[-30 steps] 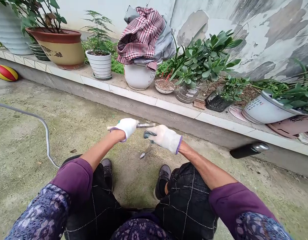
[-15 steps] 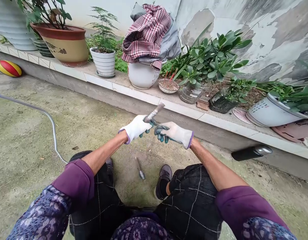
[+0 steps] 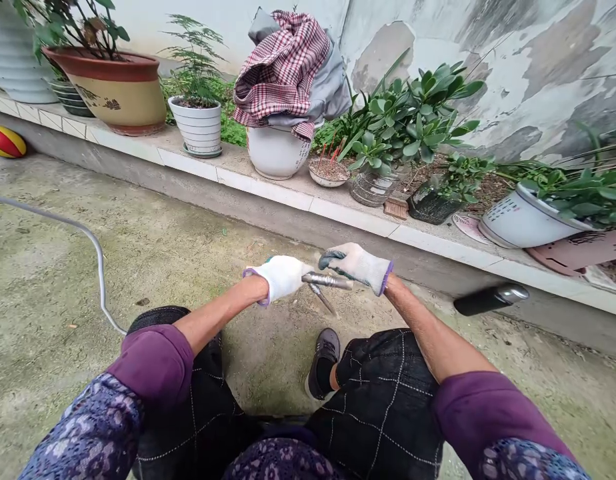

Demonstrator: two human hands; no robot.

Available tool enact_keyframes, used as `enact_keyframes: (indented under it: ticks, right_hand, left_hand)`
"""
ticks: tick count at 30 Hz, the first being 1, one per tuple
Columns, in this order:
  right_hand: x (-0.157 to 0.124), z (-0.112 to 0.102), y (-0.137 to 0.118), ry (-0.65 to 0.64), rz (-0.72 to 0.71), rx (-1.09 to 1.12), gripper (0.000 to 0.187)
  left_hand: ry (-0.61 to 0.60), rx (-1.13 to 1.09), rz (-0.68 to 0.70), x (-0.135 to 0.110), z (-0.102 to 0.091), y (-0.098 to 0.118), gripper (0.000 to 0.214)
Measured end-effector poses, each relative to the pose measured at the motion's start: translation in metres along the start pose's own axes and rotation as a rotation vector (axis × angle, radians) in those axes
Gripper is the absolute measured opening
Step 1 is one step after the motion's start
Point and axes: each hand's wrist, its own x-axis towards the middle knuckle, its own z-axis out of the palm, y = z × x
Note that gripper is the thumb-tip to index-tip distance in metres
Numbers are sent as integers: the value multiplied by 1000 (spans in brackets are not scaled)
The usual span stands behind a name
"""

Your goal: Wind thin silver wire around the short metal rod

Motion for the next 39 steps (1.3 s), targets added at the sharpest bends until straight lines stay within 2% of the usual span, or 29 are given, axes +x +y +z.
enact_keyframes:
  ticks: [2, 5, 7, 9, 11, 12, 13, 15, 18, 21, 23, 26, 30, 32, 35, 37, 39]
  right_hand:
    - [3, 6, 0, -11, 68, 148, 15]
    - [10, 19, -8, 64, 141, 243, 20]
    - [16, 28, -17, 69, 94, 141, 23]
    - [19, 34, -29, 20, -1, -50, 20]
    - [17, 36, -41, -18, -109, -223, 17]
    - [15, 35, -46, -17, -142, -284, 17]
    - [13, 32, -49, -6, -157, -318, 18]
    - [9, 22, -50, 39, -127, -328, 20]
    - [12, 7, -33, 128, -58, -349, 23]
    - [21, 2, -8, 94, -55, -197, 23]
    - [23, 3, 0, 66, -21, -51, 24]
    - [20, 4, -2, 57, 47, 130, 17]
    - [15, 6, -16, 121, 68, 257, 15]
    - [14, 8, -23, 167, 57, 233, 18]
    - [14, 12, -30, 126, 17, 24, 21]
    - [13, 12, -34, 100, -55, -144, 21]
    - [12, 9, -34, 122, -98, -156, 20]
  left_hand:
    - [62, -210, -17, -3, -7, 2, 20]
    - [221, -675, -169, -6, -18, 1, 24]
    - [322, -864, -261, -6, -22, -2, 28]
    - [400, -927, -311, -2, -24, -9, 32]
    - [422, -844, -351, 3, -24, -18, 35]
    - [397, -722, -358, 6, -23, -23, 35]
    - [367, -572, -355, 8, -22, -26, 35]
    - [220, -133, -308, 12, -19, -31, 31]
    - [102, 132, -235, 12, -14, -26, 32]
    - [-23, 194, -122, 9, -15, -15, 31]
    - [-37, 99, -85, 5, -20, -10, 27]
    - [5, -144, -88, 0, -26, -9, 26]
    - [162, -563, -173, 0, -29, -11, 31]
    - [283, -723, -196, 5, -29, -12, 31]
    - [436, -861, -239, 17, -28, -16, 31]
    - [474, -931, -277, 22, -28, -19, 31]
    - [441, -1062, -254, 21, -31, -22, 30]
